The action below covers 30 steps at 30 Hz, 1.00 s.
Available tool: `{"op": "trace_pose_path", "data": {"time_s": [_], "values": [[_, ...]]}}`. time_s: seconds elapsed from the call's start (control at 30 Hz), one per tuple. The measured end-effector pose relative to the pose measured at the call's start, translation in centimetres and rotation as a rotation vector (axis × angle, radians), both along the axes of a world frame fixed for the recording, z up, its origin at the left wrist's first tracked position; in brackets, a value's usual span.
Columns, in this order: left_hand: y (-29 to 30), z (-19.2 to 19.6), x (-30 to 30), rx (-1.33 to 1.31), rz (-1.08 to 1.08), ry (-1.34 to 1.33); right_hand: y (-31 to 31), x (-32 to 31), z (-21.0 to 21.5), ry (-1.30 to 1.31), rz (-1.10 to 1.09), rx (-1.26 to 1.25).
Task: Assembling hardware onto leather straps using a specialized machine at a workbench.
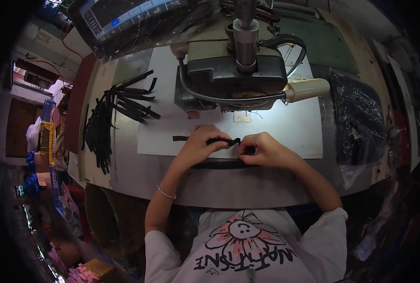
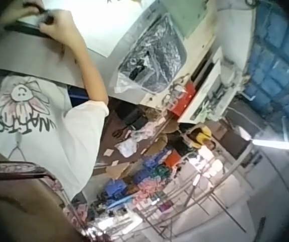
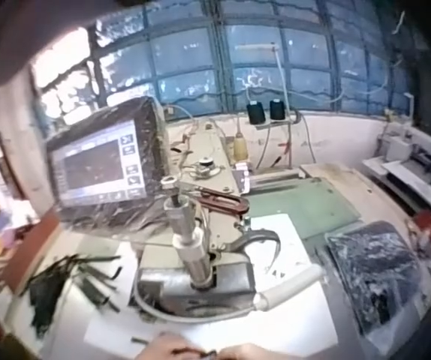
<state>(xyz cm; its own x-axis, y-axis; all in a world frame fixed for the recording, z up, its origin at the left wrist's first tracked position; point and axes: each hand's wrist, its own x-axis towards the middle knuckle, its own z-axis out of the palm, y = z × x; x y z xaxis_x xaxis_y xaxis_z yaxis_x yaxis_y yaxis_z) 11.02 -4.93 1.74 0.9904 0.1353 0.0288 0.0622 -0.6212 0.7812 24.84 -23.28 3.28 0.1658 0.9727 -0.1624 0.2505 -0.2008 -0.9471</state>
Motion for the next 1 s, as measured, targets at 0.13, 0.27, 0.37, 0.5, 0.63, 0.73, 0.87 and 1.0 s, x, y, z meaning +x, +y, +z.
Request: {"op": "trace_pose_path", "data": {"time_s": [0.13, 0.27, 0.37, 0.5, 0.63, 0.73, 0.87, 1.0], "values": [[0.1, 0.4, 0.1, 0.031, -0.019, 0.023, -0.7, 1.3, 0.5, 0.062, 0.189, 0.033], [0.1, 0.4, -0.1, -0.075, -0.026, 0.07, -1.1, 1.4, -0.5, 0.093, 0.07, 0.078], [-0.5, 0.5, -0.1, -0.012, 0.018, 0.099, -1.3, 1.1, -0.9, 0.129, 0.009, 0.087], [-0.9, 1.1, 0.3, -0.085, 0.005, 0.108, -1.3, 1.1, -1.0, 0.111, 0.009, 0.104], [-0.7, 0.3, 0.8, -0.27, -0.038, 0.155, -0.9, 0.7, -0.9, 0.158, 0.009, 0.112], [-0.9, 0.8, 0.8, -0.173, -0.016, 0.151, -0.8, 0.6, -0.9, 0.109, -0.005, 0.114], [-1.0, 1.0, 0.4, -0.015, 0.037, 0.081, -1.2, 0.6, -1.0, -0.017, -0.099, 0.248], [-1.6, 1.3, 0.7, -0.04, 0.02, 0.078, -1.0, 0.2, -1.7, 0.048, -0.171, 0.183]]}}
